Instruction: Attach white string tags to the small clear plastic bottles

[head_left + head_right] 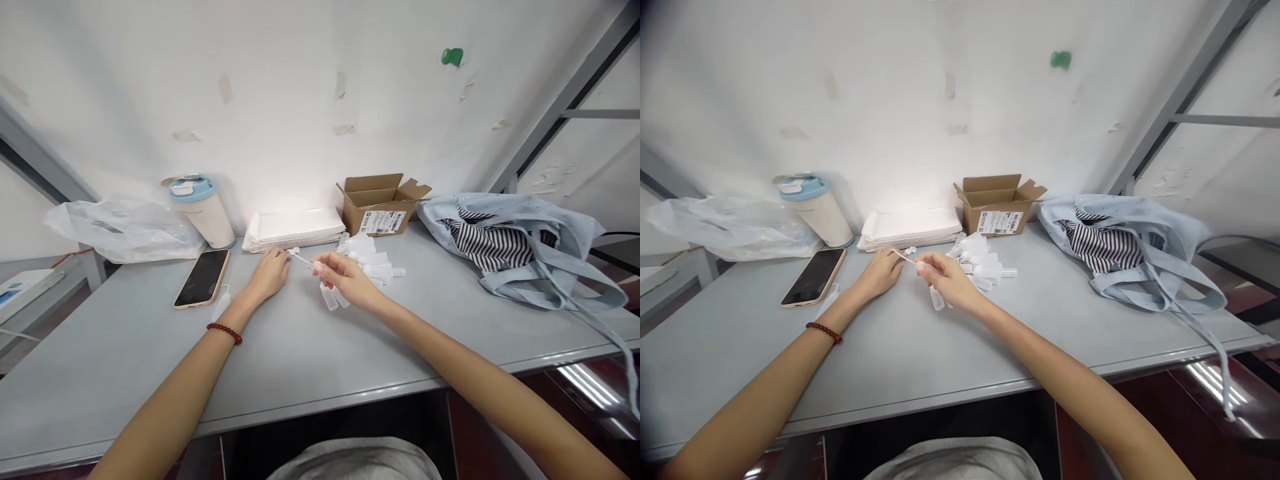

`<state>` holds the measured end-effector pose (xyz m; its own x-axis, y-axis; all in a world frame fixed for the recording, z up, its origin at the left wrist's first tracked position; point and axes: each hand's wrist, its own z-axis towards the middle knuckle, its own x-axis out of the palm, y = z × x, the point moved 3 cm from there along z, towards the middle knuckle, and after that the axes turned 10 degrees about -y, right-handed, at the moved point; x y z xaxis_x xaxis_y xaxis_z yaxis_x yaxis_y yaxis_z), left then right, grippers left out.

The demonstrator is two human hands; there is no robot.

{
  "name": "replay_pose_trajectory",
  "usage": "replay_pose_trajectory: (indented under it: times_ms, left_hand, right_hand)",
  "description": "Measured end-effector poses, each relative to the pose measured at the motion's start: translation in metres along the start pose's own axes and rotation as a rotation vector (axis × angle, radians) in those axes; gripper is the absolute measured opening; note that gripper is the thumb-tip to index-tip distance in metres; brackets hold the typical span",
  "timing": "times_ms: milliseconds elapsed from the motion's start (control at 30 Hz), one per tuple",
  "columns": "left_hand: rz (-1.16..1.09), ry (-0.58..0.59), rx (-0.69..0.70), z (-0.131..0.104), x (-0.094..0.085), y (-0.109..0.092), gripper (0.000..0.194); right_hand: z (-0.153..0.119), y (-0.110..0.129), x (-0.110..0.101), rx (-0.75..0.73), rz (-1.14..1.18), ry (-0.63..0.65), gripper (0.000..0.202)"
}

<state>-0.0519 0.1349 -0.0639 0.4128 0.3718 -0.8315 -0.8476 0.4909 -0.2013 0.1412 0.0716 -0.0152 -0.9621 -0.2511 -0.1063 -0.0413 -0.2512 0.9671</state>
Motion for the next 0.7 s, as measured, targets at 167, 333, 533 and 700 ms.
replay_pose_trajectory:
  times_ms: [167, 333, 533, 700]
  left_hand:
    - [-0.017, 0.006, 0.011, 0.0, 0.001, -0.002, 0.036]
    - [-0.053, 0.003, -0.022, 0.0, -0.002, -0.006, 0.027]
    - [-0.119, -0.012, -0.13, 0.001, -0.015, -0.015, 0.009]
    - [-0.273, -0.012, -0.204, -0.005, -0.033, -0.045, 0.014]
  right_hand:
    - [0.002, 0.003, -0.005, 0.054, 0.114, -0.023, 0.027]
    - [0.003, 0.001, -0.005, 0.146, 0.225, -0.061, 0.026]
    - [0.005, 0.0, -0.008, 0.168, 0.189, -0.123, 0.024]
    - [0.008, -0.005, -0.016, -0.085, -0.158, -0.217, 0.021]
